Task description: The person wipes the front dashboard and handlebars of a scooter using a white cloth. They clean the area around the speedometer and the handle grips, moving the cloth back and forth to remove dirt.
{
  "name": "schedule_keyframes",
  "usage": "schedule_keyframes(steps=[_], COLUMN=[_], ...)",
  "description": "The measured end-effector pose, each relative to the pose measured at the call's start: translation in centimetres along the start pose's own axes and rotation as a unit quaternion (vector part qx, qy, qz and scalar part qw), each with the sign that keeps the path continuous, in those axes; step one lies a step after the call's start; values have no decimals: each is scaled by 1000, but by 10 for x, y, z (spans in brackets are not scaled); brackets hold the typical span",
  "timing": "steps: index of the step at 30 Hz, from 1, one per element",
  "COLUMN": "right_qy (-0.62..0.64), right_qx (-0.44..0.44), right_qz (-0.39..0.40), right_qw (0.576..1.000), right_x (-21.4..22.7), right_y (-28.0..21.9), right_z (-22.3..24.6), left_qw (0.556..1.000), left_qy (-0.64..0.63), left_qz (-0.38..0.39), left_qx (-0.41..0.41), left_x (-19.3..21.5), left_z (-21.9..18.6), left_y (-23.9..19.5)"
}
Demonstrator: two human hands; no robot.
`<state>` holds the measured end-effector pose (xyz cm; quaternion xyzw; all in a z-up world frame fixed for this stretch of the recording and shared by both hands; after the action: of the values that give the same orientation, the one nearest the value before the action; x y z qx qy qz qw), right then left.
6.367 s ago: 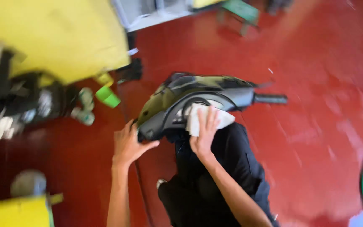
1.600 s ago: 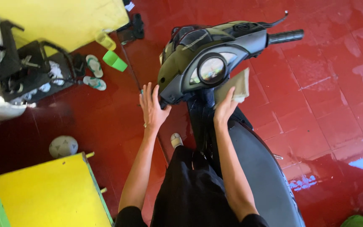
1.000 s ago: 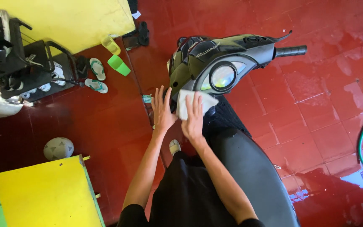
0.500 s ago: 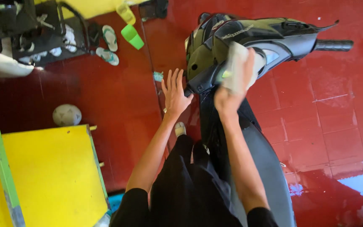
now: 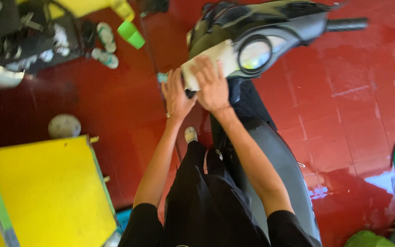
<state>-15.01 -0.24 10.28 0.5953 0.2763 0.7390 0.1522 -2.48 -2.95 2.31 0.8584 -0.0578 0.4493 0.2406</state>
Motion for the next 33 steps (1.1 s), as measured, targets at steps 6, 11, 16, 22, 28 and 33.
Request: schedule_keyframes(steps=[6,11,16,22,28,33], right_qy=[91,205,337,258,304,305], right_qx=[-1,-141,-401,-530,-450,-513], right_qz=[-50,-70,-150,-344,-277,-155], right_qw=[995,966,838,731,793,788], right_x=[35,32,57,133,17,47], right_y=[-4,-30,-59,-61,-71,-59], right_z=[9,-6,-63,-134,-145,-105], left_qw=[994,997,997,994,977,964], left_qy=[32,23,7,-75,-176,-187], left_qz=[-92,-75,-72,-56,-25,-18], left_qx=[-47,-29,-31,-60,-118,-188], left_x=[0,-10,-2,9,26,22], left_z=[8,35,26,14,-6,-56], left_y=[-4,-2,-1,6,32,82])
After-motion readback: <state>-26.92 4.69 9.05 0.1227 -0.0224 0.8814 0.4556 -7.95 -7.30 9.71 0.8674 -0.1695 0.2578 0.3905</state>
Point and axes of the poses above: each hand's wrist, its own y-axis towards the middle knuckle, its own x-axis out of the back of the hand, z = x × y, the point moved 7 cm from there along y, towards the middle knuckle, and after that the axes turned 6 degrees about -y, right-handed, at the moved point
